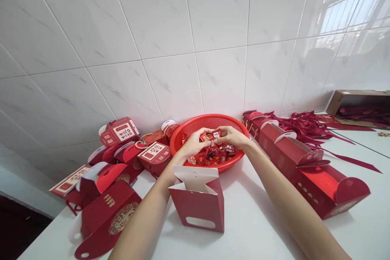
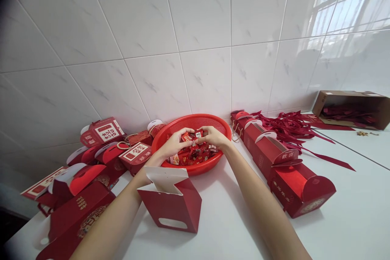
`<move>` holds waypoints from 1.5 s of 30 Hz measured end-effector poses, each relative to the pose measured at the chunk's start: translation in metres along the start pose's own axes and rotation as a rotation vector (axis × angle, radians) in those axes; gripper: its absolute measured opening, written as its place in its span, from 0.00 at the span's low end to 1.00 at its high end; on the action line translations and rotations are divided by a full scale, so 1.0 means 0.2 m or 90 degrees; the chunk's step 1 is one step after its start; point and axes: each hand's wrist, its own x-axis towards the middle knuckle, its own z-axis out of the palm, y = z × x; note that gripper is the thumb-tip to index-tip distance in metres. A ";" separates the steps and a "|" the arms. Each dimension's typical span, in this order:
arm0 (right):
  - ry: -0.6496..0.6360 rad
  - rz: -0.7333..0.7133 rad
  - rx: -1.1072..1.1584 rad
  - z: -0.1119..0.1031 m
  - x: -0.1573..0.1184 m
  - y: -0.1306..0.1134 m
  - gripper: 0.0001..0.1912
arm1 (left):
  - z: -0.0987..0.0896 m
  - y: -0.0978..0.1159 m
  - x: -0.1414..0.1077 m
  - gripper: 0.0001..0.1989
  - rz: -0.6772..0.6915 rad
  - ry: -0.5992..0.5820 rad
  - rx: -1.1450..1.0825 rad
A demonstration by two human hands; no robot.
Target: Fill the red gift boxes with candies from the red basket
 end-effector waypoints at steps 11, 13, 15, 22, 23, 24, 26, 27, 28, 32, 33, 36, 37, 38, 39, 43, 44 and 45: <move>0.086 -0.032 0.037 0.01 -0.02 -0.04 0.19 | 0.00 0.03 0.00 0.27 -0.028 -0.008 -0.032; 0.082 -0.019 0.042 0.01 -0.02 -0.04 0.18 | 0.00 0.04 0.00 0.26 -0.046 0.004 -0.048; 0.095 -0.011 0.045 0.01 -0.01 -0.03 0.16 | 0.01 0.04 0.01 0.24 -0.095 0.025 -0.068; 0.255 -0.042 0.036 0.01 0.02 -0.01 0.06 | 0.01 0.04 0.02 0.18 -0.283 0.064 -0.090; 0.253 -0.043 0.037 0.01 0.02 -0.01 0.05 | 0.01 0.04 0.02 0.18 -0.278 0.066 -0.090; 0.254 -0.043 0.041 0.00 0.03 -0.01 0.05 | 0.01 0.03 0.02 0.18 -0.271 0.067 -0.090; 0.265 -0.029 0.055 0.00 0.03 0.00 0.05 | 0.01 0.01 0.03 0.17 -0.247 0.073 -0.087; 0.273 -0.017 0.063 0.00 0.03 0.00 0.06 | 0.01 0.00 0.03 0.15 -0.227 0.076 -0.087; 0.277 -0.003 0.071 0.00 0.04 0.00 0.07 | 0.01 -0.02 0.04 0.14 -0.205 0.077 -0.089; 0.263 0.011 0.082 -0.01 0.05 0.00 0.10 | 0.00 -0.06 0.04 0.17 -0.177 0.038 -0.119; 0.261 0.003 0.077 -0.01 0.05 0.00 0.10 | 0.00 -0.06 0.04 0.20 -0.188 0.020 -0.130; 0.264 -0.007 0.054 -0.01 0.05 0.00 0.08 | 0.00 -0.07 0.03 0.27 -0.174 0.003 -0.141; 0.265 -0.006 0.047 -0.01 0.04 0.00 0.09 | 0.00 -0.07 0.03 0.28 -0.155 0.009 -0.134; 0.266 -0.007 0.043 0.00 0.04 0.00 0.09 | 0.00 -0.08 0.03 0.28 -0.136 0.016 -0.126; 0.264 -0.009 0.043 0.00 0.04 0.00 0.09 | 0.00 -0.08 0.03 0.28 -0.122 0.022 -0.121; 0.241 -0.016 0.058 0.00 0.03 -0.01 0.10 | 0.00 -0.10 0.04 0.31 -0.108 0.045 -0.123; 0.228 -0.014 0.062 0.00 0.02 -0.01 0.10 | 0.00 -0.11 0.04 0.32 -0.109 0.053 -0.127; 0.216 -0.014 0.065 0.00 0.02 -0.01 0.11 | 0.00 -0.11 0.04 0.33 -0.112 0.055 -0.133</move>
